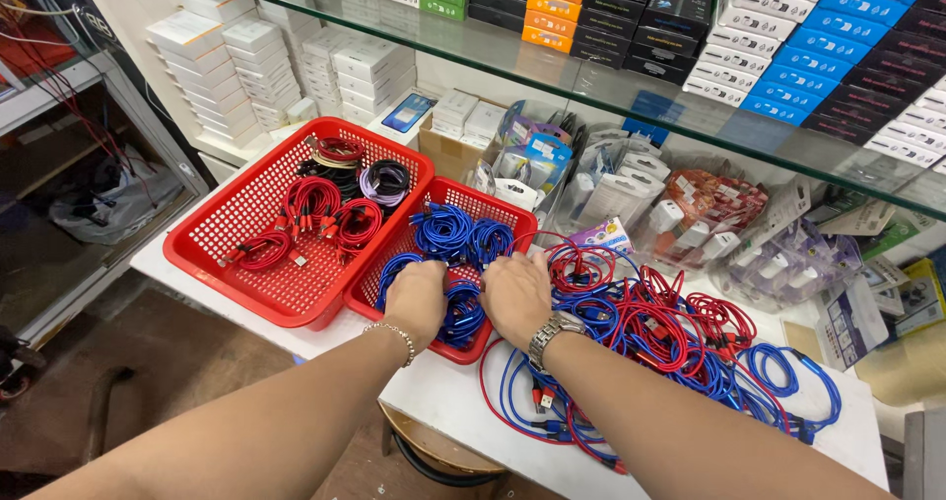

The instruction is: The person untangles and coils red and blue USB cables, then places them into separate red plastic baskets. The person handles the cables one at a time, separating them by color and organizing them into the baskets.

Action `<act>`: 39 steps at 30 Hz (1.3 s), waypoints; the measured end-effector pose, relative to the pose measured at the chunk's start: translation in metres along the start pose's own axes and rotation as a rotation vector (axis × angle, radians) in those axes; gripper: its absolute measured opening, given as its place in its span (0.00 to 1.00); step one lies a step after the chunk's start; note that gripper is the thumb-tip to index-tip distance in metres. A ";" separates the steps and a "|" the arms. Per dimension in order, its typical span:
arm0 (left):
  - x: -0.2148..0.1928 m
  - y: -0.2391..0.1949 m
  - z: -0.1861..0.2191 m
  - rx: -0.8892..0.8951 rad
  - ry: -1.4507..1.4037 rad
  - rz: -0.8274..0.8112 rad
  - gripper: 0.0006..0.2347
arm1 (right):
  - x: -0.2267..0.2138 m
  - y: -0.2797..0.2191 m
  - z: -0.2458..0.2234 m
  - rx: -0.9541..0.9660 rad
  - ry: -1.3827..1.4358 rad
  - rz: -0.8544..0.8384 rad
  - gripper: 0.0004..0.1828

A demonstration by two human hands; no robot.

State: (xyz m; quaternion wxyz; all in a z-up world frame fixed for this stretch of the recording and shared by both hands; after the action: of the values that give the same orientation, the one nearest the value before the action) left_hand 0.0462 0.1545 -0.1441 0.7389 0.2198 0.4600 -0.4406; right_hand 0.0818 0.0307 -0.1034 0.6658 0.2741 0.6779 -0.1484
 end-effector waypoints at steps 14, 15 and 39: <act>-0.024 -0.004 0.085 0.136 -0.170 0.030 0.06 | -0.021 -0.027 0.044 0.235 0.320 0.137 0.12; -0.022 -0.009 0.098 0.163 -0.180 0.031 0.06 | -0.027 -0.036 0.050 0.239 0.314 0.187 0.11; 0.037 -0.052 0.200 0.270 -0.241 -0.185 0.07 | -0.042 -0.215 0.202 0.728 0.346 0.156 0.14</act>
State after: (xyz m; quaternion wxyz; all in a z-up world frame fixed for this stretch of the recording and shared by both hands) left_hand 0.1059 -0.0349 -0.0767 0.7088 0.2195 0.3231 -0.5874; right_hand 0.1240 -0.2642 -0.1117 0.4109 0.5634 0.6602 -0.2792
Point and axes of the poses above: each hand's wrist, its own y-axis towards the middle knuckle, its own x-axis out of the palm, z = x × y, the point moved 10 cm from there along y, towards the middle knuckle, and after that the axes turned 15 degrees about -x, right-handed, at the moved point
